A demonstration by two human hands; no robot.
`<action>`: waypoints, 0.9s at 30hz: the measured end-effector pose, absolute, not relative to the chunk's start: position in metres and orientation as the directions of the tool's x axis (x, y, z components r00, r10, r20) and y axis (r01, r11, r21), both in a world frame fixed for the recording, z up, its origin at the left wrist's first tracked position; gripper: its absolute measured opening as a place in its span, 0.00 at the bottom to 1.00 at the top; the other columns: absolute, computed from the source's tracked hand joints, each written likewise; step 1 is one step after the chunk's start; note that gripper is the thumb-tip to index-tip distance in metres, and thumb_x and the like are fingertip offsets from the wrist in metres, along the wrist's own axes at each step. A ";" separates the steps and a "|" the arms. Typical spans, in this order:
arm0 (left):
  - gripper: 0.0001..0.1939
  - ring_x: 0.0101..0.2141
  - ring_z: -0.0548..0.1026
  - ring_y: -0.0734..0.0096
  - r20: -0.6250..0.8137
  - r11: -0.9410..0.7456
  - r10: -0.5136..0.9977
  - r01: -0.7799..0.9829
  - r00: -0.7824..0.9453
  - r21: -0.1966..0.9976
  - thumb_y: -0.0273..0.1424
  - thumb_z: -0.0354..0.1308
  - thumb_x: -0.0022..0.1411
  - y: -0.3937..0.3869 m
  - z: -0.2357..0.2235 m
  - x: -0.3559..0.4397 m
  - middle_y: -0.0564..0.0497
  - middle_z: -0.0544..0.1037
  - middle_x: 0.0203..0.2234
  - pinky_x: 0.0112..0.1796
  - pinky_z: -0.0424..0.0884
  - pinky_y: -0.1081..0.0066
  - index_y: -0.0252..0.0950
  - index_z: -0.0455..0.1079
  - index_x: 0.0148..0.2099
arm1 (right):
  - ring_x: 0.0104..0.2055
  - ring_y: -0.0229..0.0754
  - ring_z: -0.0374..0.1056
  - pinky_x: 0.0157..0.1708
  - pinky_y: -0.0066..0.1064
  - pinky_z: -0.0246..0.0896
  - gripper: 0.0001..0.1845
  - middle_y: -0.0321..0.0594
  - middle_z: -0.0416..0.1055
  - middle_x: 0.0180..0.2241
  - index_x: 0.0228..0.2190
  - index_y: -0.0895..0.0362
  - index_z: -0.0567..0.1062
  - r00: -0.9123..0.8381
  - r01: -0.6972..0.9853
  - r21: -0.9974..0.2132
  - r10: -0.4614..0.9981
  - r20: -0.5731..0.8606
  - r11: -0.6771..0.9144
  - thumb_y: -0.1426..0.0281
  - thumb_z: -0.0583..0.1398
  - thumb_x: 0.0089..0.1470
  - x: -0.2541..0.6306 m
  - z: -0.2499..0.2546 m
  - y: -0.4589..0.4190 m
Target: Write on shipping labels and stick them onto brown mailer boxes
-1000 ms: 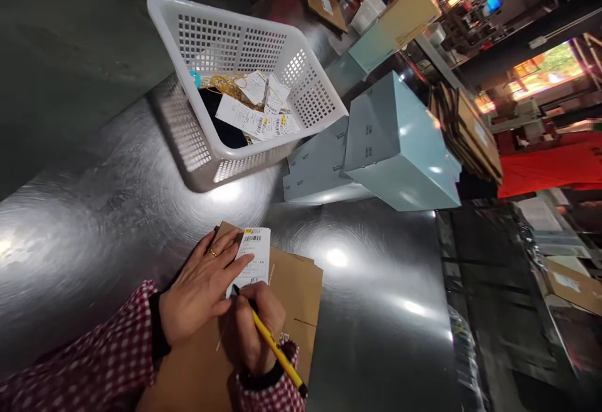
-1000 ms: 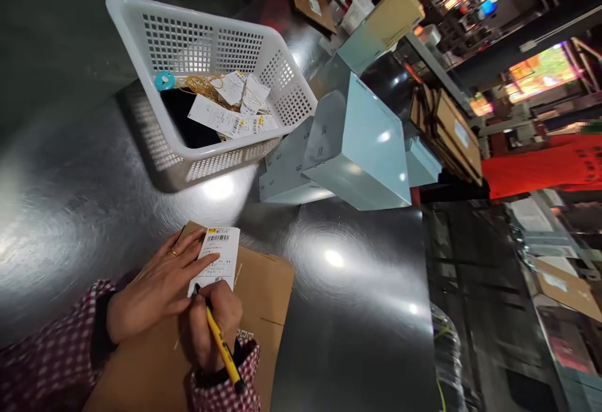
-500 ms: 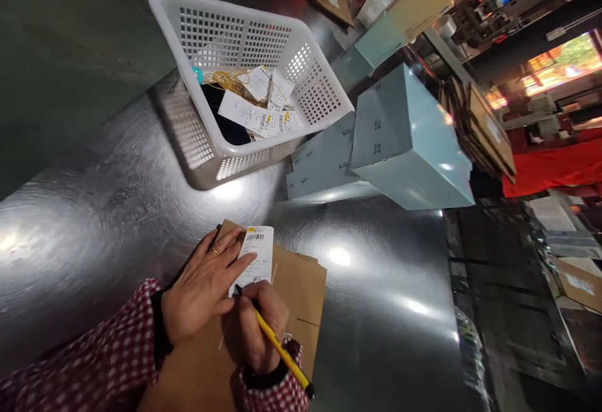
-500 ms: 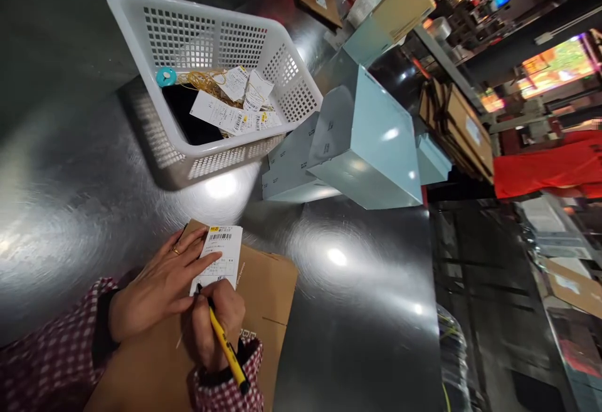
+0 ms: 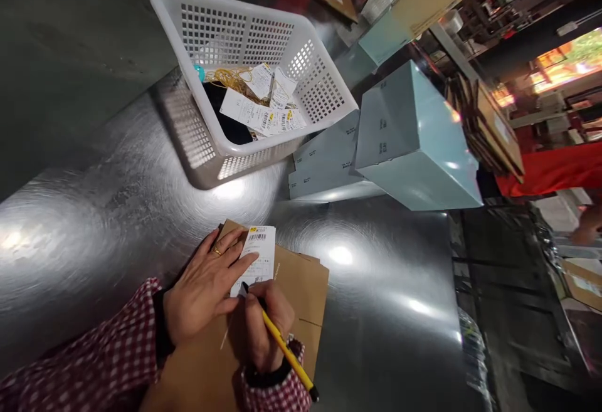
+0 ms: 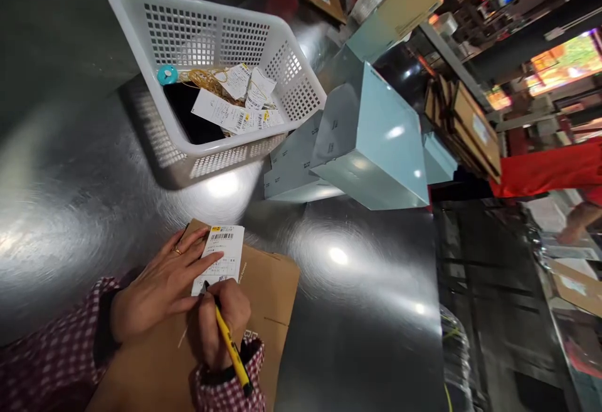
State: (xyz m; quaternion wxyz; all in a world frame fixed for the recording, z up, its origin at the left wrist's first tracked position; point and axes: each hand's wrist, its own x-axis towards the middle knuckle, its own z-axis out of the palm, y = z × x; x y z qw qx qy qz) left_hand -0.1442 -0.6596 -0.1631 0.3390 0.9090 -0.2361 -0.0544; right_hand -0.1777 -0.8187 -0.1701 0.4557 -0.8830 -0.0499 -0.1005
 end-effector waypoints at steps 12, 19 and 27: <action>0.38 0.68 0.50 0.52 0.057 -0.665 -0.474 -0.400 0.879 0.631 0.23 0.66 0.54 -0.660 -0.164 -0.143 0.44 0.62 0.65 0.63 0.55 0.41 0.39 0.57 0.65 | 0.22 0.35 0.60 0.23 0.28 0.52 0.08 0.32 0.63 0.20 0.24 0.55 0.66 0.971 0.223 -0.805 0.053 0.233 -0.550 0.74 0.54 0.54 -0.178 -0.170 -0.821; 0.38 0.67 0.52 0.52 0.039 -0.670 -0.468 -0.384 0.883 0.635 0.23 0.67 0.52 -0.660 -0.162 -0.142 0.44 0.64 0.64 0.62 0.55 0.42 0.39 0.58 0.64 | 0.22 0.35 0.59 0.22 0.28 0.51 0.09 0.32 0.62 0.20 0.23 0.55 0.65 0.969 0.228 -0.811 0.046 0.241 -0.539 0.74 0.54 0.54 -0.179 -0.174 -0.823; 0.39 0.68 0.50 0.55 0.069 -0.667 -0.453 -0.390 0.889 0.635 0.24 0.67 0.53 -0.661 -0.165 -0.145 0.46 0.63 0.64 0.64 0.52 0.44 0.41 0.56 0.65 | 0.20 0.34 0.55 0.21 0.28 0.49 0.09 0.30 0.58 0.18 0.22 0.55 0.64 0.978 0.161 -0.816 -0.019 0.206 -0.556 0.74 0.55 0.52 -0.176 -0.168 -0.819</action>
